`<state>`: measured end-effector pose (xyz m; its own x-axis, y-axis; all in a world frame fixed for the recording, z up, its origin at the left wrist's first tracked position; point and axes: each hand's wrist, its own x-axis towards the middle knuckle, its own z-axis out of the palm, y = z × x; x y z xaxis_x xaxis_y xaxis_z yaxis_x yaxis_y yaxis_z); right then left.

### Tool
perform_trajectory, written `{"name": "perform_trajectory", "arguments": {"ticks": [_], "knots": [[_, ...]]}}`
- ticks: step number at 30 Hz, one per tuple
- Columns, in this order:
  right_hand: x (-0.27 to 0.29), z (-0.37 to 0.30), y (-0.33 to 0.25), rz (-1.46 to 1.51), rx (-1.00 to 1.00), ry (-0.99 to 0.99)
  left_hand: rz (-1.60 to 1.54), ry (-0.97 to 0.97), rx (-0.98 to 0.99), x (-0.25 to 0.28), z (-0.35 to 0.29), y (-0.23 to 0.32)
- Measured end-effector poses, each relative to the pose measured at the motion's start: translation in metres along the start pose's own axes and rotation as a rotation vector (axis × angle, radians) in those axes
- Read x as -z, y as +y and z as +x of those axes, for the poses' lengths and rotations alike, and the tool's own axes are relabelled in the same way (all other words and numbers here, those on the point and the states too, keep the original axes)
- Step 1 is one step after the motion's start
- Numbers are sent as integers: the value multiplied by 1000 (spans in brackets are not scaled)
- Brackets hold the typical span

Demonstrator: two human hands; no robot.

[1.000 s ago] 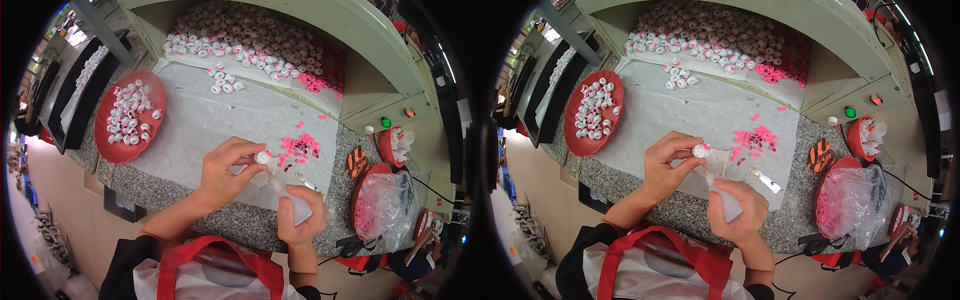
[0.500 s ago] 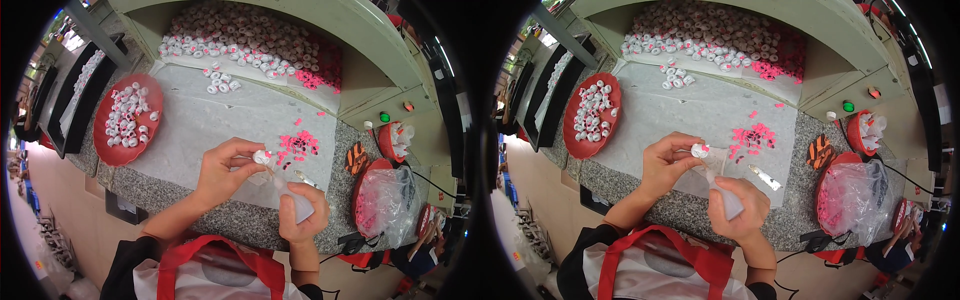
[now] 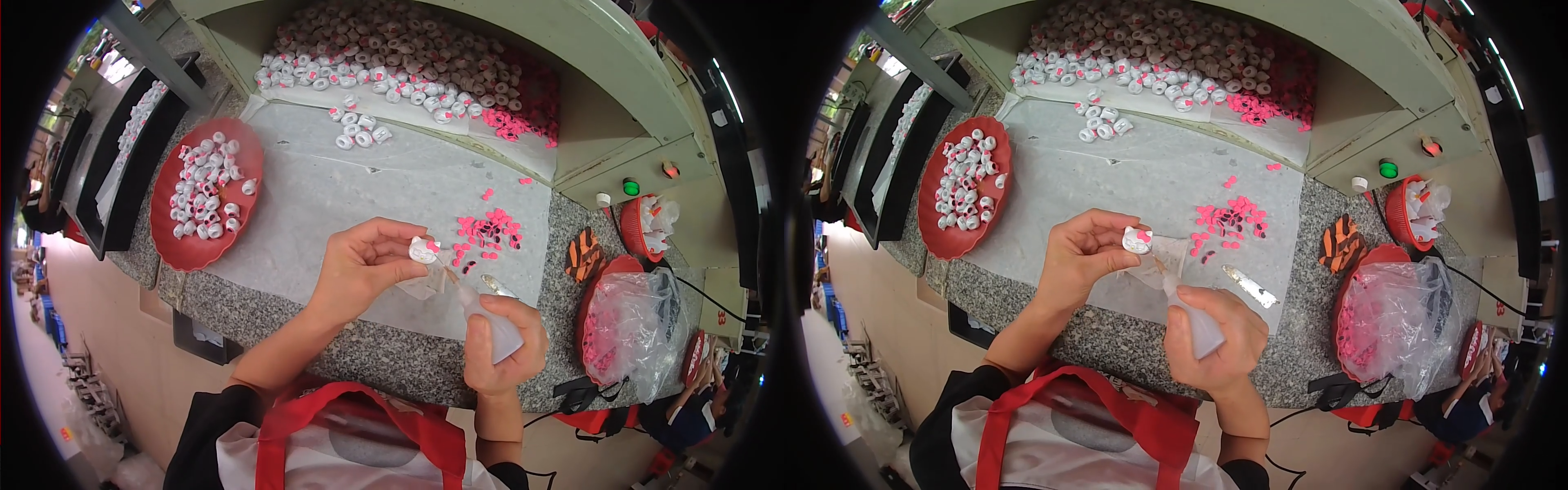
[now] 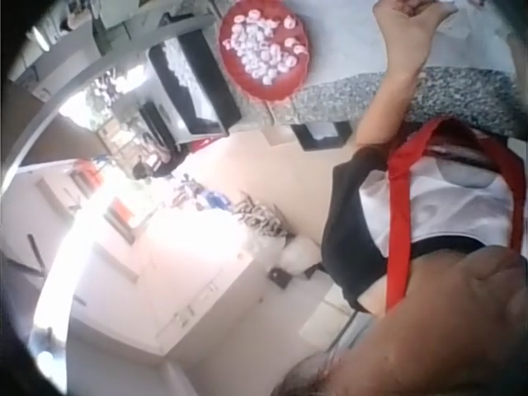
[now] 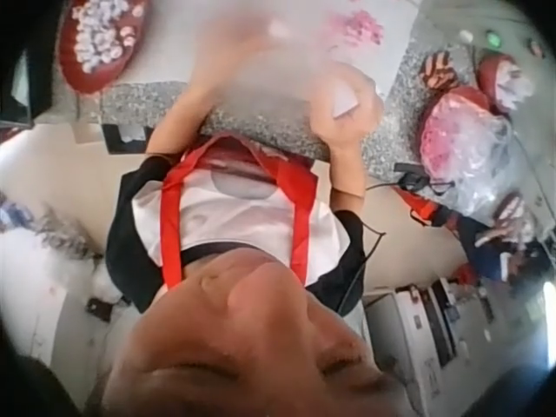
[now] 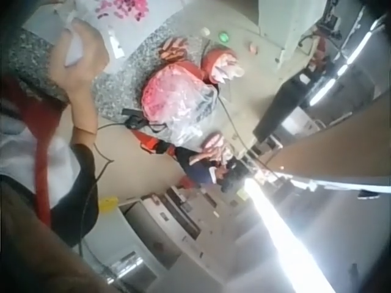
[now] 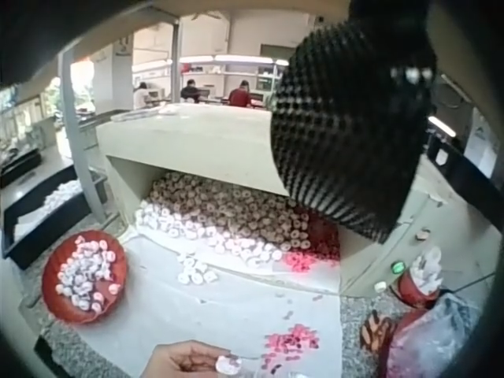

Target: The recorder is assembling toy heads by applying glue to white plastic pieces and attaching pink bows.

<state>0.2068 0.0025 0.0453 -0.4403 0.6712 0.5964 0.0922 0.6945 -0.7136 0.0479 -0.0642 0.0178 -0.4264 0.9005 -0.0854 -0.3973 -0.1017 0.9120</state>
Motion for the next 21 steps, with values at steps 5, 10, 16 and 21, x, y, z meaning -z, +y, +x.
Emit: {"name": "perform_trajectory", "arguments": {"ticks": [5, 10, 16, 21], "knots": [[3, 2, -2, 11, -54, -58, 8, -4, -30, 0, 1, -3], [-2, 4, -1, 35, -61, -39, 4, -8, -30, 1, 1, -4], [22, 24, 59, 426, -823, -77, 61, 73, -57, 2, 7, -4], [-12, 10, 72, -455, -624, -344, 58, 92, -41, 7, 5, -7]]}}
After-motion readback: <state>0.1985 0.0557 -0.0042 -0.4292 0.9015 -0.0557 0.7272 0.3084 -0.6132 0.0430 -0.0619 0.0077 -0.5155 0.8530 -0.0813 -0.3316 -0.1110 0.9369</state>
